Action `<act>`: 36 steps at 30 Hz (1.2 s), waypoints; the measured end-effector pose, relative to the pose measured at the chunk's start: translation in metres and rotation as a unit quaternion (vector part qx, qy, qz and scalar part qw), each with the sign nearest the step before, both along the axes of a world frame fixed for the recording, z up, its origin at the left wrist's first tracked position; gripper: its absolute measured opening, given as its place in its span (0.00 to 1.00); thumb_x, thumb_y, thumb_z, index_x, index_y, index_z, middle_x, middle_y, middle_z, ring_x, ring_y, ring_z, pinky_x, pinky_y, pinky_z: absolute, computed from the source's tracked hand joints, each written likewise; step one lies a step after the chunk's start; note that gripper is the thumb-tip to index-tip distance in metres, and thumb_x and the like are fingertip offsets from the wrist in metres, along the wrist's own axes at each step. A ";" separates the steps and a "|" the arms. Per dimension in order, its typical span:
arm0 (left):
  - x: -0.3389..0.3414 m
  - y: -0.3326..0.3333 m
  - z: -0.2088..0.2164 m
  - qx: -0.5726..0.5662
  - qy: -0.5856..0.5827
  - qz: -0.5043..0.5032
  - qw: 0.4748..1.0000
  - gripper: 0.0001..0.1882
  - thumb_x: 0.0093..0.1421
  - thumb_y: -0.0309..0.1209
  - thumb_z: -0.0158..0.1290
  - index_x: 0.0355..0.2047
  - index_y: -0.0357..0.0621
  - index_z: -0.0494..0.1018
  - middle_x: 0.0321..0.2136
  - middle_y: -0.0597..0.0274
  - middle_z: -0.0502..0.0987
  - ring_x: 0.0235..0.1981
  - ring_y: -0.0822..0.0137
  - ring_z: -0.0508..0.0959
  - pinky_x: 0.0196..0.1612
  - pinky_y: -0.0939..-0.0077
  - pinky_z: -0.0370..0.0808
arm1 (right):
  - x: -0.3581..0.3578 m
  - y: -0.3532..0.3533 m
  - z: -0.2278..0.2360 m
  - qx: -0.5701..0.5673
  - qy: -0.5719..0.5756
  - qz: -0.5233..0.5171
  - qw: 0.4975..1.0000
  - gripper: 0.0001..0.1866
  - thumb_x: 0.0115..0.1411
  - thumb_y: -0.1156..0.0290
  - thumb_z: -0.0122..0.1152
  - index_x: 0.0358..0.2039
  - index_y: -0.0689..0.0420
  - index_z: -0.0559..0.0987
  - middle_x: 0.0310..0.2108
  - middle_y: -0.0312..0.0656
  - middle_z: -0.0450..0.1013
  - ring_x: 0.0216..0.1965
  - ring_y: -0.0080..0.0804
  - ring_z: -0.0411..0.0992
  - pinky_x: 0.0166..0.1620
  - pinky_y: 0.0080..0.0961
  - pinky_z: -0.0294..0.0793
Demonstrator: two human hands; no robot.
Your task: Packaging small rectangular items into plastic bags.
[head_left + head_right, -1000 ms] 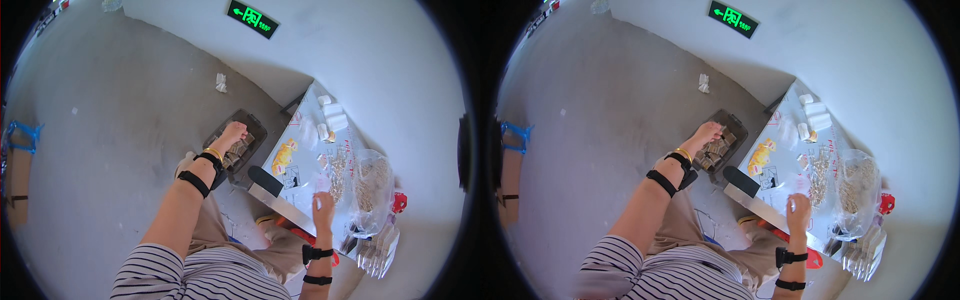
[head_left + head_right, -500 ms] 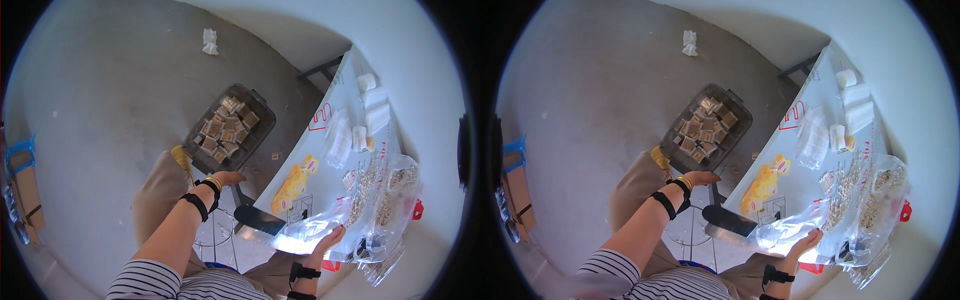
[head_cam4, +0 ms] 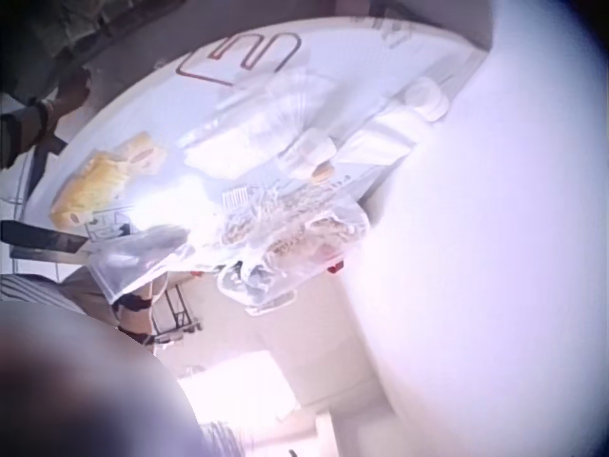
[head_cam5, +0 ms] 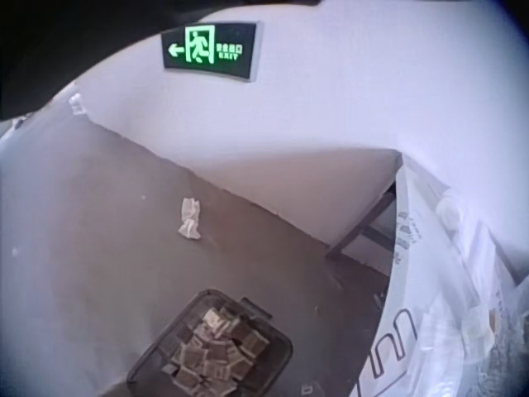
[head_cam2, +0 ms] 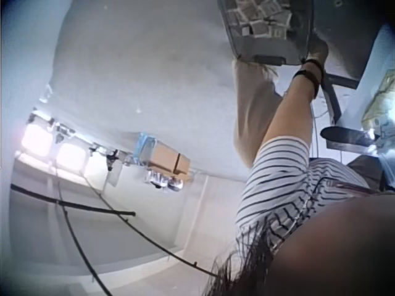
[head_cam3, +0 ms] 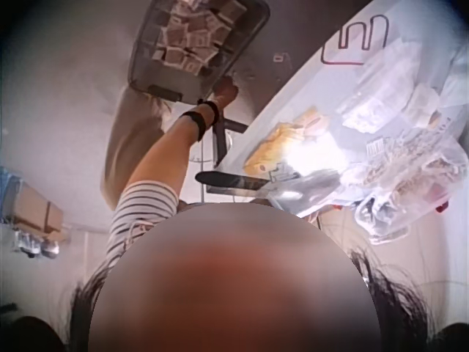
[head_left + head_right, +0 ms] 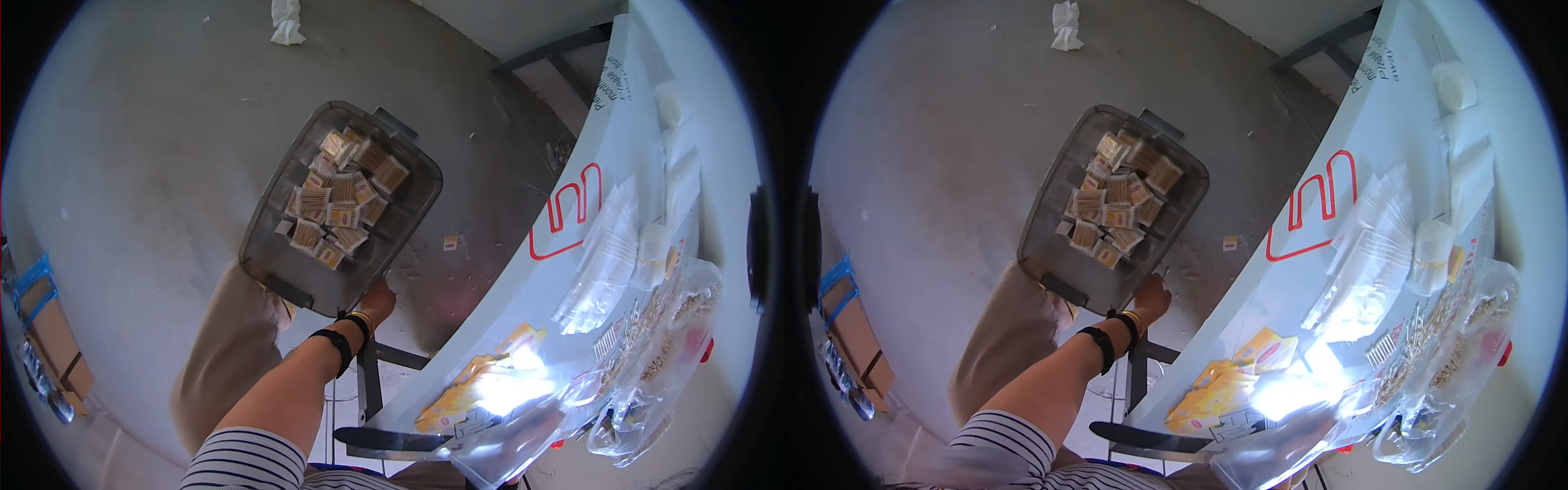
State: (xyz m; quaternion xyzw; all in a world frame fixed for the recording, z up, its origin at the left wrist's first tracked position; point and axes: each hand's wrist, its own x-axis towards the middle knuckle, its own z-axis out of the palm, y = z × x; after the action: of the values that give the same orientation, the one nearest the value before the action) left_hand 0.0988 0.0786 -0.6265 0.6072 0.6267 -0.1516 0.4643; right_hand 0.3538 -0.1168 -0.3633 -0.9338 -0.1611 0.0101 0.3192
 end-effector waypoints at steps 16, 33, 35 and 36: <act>0.016 -0.018 -0.089 0.181 -0.023 -0.088 0.979 0.17 0.56 0.34 0.52 0.44 0.40 0.71 0.40 0.43 0.75 0.47 0.43 0.74 0.51 0.55 0.70 | 0.006 -0.005 -0.004 -0.039 0.049 -0.002 0.998 0.18 0.69 0.63 0.42 0.50 0.66 0.69 0.44 0.49 0.67 0.44 0.38 0.66 0.52 0.33 0.65; 0.033 0.072 0.102 -0.108 -0.318 0.124 0.934 0.08 0.59 0.30 0.57 0.36 0.40 0.74 0.29 0.62 0.80 0.29 0.71 0.78 0.29 0.72 0.74 | -0.008 -0.011 0.042 0.031 0.080 -0.016 0.996 0.18 0.69 0.63 0.41 0.51 0.64 0.67 0.44 0.48 0.66 0.45 0.38 0.65 0.53 0.34 0.64; 0.018 0.097 0.121 -0.100 -0.371 0.175 0.906 0.07 0.60 0.30 0.55 0.36 0.40 0.74 0.30 0.64 0.80 0.29 0.74 0.78 0.29 0.76 0.73 | -0.017 -0.002 0.047 -0.046 -0.070 0.085 0.993 0.16 0.62 0.69 0.50 0.47 0.66 0.72 0.46 0.51 0.66 0.48 0.45 0.65 0.53 0.40 0.63; 0.012 0.112 0.139 -0.114 -0.422 0.230 0.869 0.06 0.62 0.30 0.54 0.37 0.40 0.74 0.32 0.66 0.81 0.29 0.77 0.77 0.28 0.79 0.71 | -0.026 0.026 0.061 -0.005 -0.060 0.080 0.995 0.12 0.63 0.71 0.47 0.41 0.66 0.72 0.43 0.54 0.66 0.48 0.50 0.64 0.54 0.40 0.62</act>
State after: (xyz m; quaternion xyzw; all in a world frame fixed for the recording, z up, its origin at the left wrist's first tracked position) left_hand 0.1106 0.1908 -0.4879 0.3944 0.4712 0.1602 0.7724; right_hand 0.3277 -0.0908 -0.3019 -0.9182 -0.2545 -0.0197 0.3028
